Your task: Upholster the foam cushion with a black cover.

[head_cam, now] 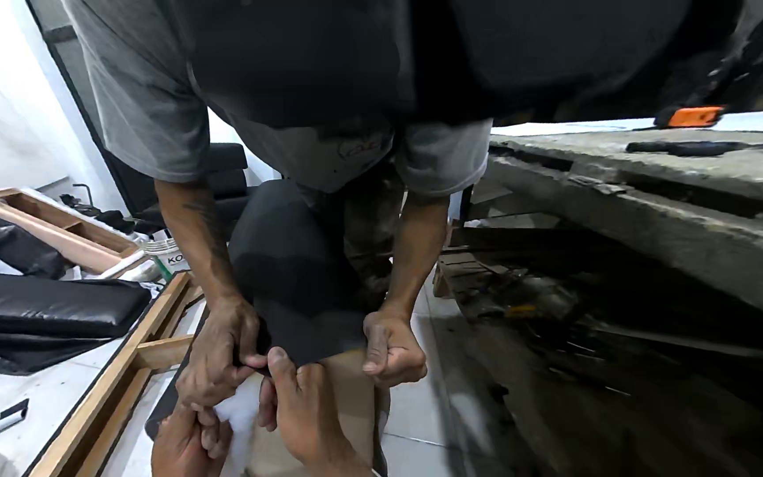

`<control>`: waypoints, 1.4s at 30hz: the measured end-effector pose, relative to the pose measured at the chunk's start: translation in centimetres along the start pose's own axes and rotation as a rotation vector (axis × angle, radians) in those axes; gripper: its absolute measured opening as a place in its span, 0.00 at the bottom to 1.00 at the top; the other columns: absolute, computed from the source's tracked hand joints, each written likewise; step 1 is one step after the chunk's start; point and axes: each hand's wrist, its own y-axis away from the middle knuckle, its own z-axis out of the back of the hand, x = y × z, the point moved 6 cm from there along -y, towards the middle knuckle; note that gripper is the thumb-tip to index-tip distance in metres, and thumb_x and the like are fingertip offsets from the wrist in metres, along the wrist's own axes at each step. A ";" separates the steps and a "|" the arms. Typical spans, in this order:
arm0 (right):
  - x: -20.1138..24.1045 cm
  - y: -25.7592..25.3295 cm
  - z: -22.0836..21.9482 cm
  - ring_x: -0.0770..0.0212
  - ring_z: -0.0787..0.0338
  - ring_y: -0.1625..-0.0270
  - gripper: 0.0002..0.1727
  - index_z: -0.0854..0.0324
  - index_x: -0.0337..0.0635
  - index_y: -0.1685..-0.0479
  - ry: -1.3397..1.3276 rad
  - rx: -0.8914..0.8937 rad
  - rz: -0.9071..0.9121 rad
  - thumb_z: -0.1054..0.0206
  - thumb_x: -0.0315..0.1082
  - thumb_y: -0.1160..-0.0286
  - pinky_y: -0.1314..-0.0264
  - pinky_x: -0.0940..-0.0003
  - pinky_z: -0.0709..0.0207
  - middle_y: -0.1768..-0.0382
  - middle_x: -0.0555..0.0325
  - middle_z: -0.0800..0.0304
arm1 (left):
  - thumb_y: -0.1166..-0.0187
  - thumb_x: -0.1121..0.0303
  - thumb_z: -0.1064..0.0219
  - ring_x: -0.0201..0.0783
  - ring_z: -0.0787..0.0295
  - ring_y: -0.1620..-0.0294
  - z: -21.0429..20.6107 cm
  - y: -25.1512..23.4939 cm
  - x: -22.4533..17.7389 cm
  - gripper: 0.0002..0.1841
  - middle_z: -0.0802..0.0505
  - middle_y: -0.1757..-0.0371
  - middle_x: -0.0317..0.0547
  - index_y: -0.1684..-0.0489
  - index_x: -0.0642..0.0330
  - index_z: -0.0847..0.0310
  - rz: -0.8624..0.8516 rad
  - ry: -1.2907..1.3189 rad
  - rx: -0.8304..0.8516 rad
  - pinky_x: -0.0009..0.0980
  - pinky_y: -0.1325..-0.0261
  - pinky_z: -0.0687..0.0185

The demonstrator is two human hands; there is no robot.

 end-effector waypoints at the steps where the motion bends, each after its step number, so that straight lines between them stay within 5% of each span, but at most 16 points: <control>1: 0.1 0.0 0.0 0.71 0.16 0.84 0.26 0.14 0.37 0.68 0.005 -0.004 -0.002 0.53 0.40 0.06 0.78 0.72 0.18 0.86 0.66 0.16 | 0.05 0.59 0.61 0.22 0.27 0.95 0.1 0.0 0.1 0.31 0.21 0.93 0.30 0.85 0.48 0.20 0.004 0.006 0.007 0.19 0.90 0.29; 6: 0.1 0.0 0.1 0.71 0.16 0.84 0.26 0.16 0.37 0.72 0.001 -0.008 -0.024 0.53 0.40 0.06 0.78 0.72 0.18 0.86 0.66 0.16 | 0.05 0.59 0.66 0.21 0.28 0.95 -0.3 0.0 -0.2 0.32 0.21 0.93 0.30 0.84 0.46 0.20 0.001 -0.005 0.023 0.19 0.91 0.29; 17: -0.5 -0.1 -0.1 0.70 0.15 0.83 0.31 0.18 0.42 0.81 0.043 0.004 -0.036 0.55 0.45 0.07 0.76 0.69 0.18 0.86 0.66 0.15 | 0.07 0.59 0.57 0.21 0.29 0.94 -0.2 -0.1 -0.2 0.28 0.22 0.93 0.28 0.83 0.44 0.17 0.011 0.015 0.064 0.19 0.90 0.31; 22: -0.4 -0.1 0.0 0.70 0.15 0.83 0.30 0.18 0.40 0.77 0.042 0.023 -0.082 0.54 0.45 0.06 0.77 0.70 0.18 0.85 0.65 0.15 | 0.09 0.49 0.47 0.21 0.26 0.94 -0.8 -0.2 -0.8 0.20 0.18 0.88 0.30 0.67 0.44 0.14 -0.014 0.047 0.076 0.19 0.90 0.26; 24: -0.4 -0.1 0.0 0.70 0.14 0.82 0.29 0.18 0.40 0.77 0.044 0.026 -0.111 0.53 0.44 0.05 0.76 0.71 0.18 0.84 0.64 0.14 | 0.06 0.53 0.55 0.22 0.27 0.96 -0.5 -0.2 -0.6 0.25 0.21 0.93 0.30 0.75 0.47 0.18 0.019 0.025 0.017 0.20 0.92 0.28; 29: -0.3 0.1 0.0 0.71 0.14 0.81 0.30 0.18 0.39 0.78 0.037 0.019 -0.155 0.52 0.44 0.05 0.76 0.72 0.17 0.84 0.64 0.14 | 0.06 0.53 0.56 0.23 0.27 0.96 -0.1 -0.1 -0.3 0.31 0.23 0.95 0.30 0.87 0.49 0.20 0.033 0.003 0.013 0.20 0.91 0.29; 42: -0.5 0.0 0.1 0.71 0.14 0.81 0.31 0.17 0.41 0.79 0.059 0.016 -0.122 0.52 0.46 0.06 0.76 0.71 0.18 0.84 0.65 0.14 | 0.05 0.50 0.61 0.24 0.29 0.97 -0.1 0.1 -0.4 0.34 0.25 0.96 0.32 0.90 0.50 0.25 0.080 -0.073 -0.083 0.21 0.92 0.30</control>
